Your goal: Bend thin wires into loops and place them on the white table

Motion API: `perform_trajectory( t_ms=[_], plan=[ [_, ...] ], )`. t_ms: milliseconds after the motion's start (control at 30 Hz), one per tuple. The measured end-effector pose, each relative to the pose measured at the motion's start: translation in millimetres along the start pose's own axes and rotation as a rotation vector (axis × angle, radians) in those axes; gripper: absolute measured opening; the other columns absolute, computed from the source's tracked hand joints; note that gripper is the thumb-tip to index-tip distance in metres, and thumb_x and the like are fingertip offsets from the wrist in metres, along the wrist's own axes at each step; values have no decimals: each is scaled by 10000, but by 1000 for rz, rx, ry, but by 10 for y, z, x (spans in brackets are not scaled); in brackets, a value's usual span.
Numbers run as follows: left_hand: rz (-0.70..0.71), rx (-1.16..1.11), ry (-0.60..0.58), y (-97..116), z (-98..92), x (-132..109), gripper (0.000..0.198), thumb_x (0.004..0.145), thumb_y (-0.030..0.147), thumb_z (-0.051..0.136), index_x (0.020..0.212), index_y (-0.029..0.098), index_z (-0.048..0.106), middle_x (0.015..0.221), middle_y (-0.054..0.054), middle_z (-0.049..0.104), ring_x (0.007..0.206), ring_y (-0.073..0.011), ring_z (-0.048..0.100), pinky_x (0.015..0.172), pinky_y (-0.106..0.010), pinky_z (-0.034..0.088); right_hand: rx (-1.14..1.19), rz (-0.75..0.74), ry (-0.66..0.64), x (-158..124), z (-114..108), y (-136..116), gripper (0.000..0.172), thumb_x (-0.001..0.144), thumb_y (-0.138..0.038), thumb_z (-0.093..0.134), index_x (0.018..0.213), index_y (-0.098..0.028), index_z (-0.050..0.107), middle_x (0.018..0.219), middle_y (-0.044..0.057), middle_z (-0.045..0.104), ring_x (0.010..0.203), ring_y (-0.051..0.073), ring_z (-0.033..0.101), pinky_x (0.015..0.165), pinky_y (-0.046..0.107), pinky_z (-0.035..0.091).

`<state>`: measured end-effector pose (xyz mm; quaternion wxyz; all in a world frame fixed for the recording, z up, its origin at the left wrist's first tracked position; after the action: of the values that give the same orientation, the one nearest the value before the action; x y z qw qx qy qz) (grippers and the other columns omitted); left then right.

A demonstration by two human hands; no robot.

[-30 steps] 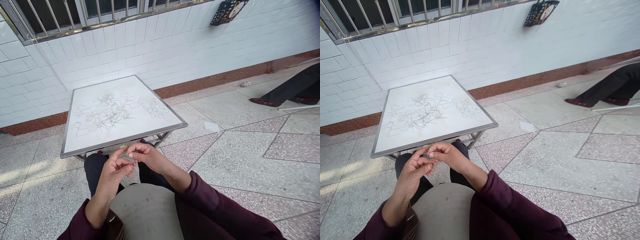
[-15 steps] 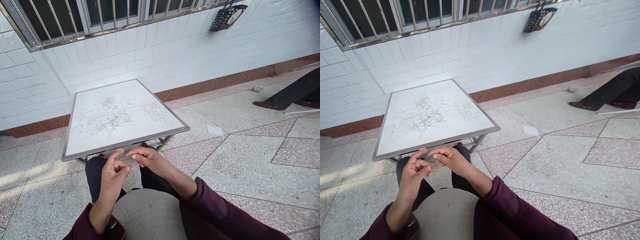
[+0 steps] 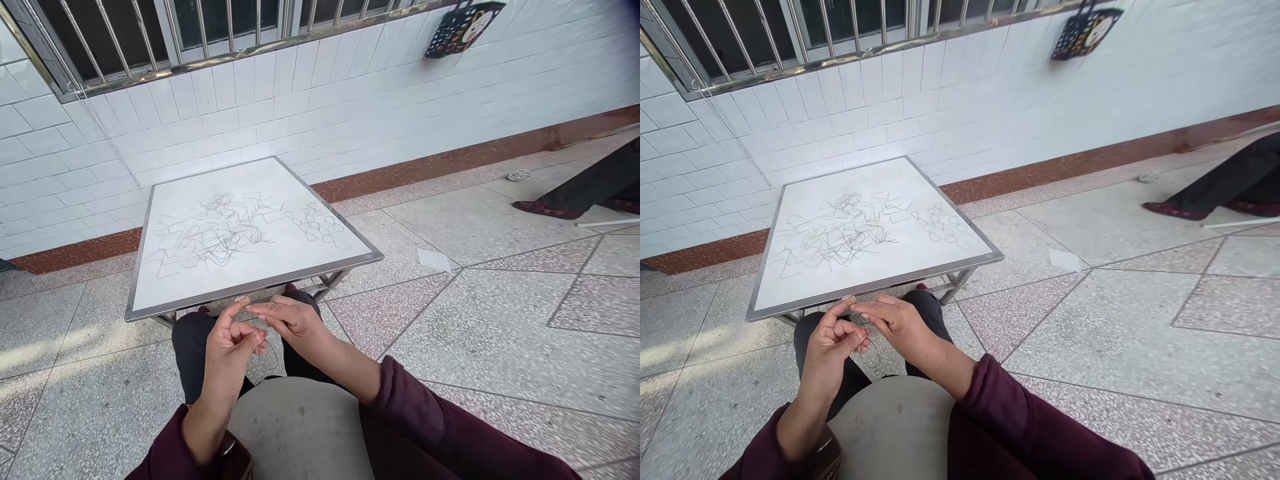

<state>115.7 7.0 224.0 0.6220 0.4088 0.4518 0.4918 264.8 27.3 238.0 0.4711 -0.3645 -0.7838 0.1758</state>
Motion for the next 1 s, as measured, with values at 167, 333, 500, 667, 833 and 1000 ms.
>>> perform_trajectory(
  t_ms=[167,333,500,667,833,1000],
  plan=[
    [-30,-41,5,-30,-13,30,705,726,257,771,1363,128,496,604,33,664,588,-139,620,619,-271,503,-174,-85,3,-41,18,-58,289,1011,-189,460,1198,-174,681,661,0,559,573,122,509,503,220,469],
    [-85,-76,24,-54,-38,55,732,694,242,787,1362,113,517,601,26,666,596,-140,620,623,-274,503,-151,-77,-47,-50,52,-22,307,1025,-232,438,1232,-181,659,696,8,568,584,123,525,517,224,497],
    [-109,-74,9,-69,-35,61,734,677,237,794,1352,110,538,588,24,664,587,-140,619,612,-267,493,-102,-60,-76,-40,61,8,303,1026,-234,434,1216,-183,664,727,20,599,612,127,558,540,231,525],
    [-98,-45,15,-71,-29,59,783,682,253,803,1389,106,498,615,14,675,585,-143,618,612,-276,501,-172,-82,-50,-77,92,-5,301,1018,-197,436,1222,-150,652,696,20,580,594,137,548,504,238,504],
    [-75,36,-2,-80,-43,72,837,699,231,779,1448,125,421,651,18,682,600,-146,621,642,-292,515,-186,-46,-21,-111,119,6,300,1004,-152,446,1249,-173,618,719,20,610,595,135,568,516,235,517],
    [-24,142,2,-87,-76,90,863,731,237,740,1494,144,347,626,48,638,591,-137,591,629,-276,498,-350,-186,-84,-53,96,-98,278,981,-121,469,1212,-132,624,865,89,664,736,181,602,649,317,554]
  ],
)
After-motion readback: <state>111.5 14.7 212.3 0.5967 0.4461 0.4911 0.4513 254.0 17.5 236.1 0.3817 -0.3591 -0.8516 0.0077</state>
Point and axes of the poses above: each hand's wrist, its own x-axis towards the middle knuckle, its own z-axis out of the palm, y = z × x, the point moved 4 cm from there along x, towards the middle knuckle
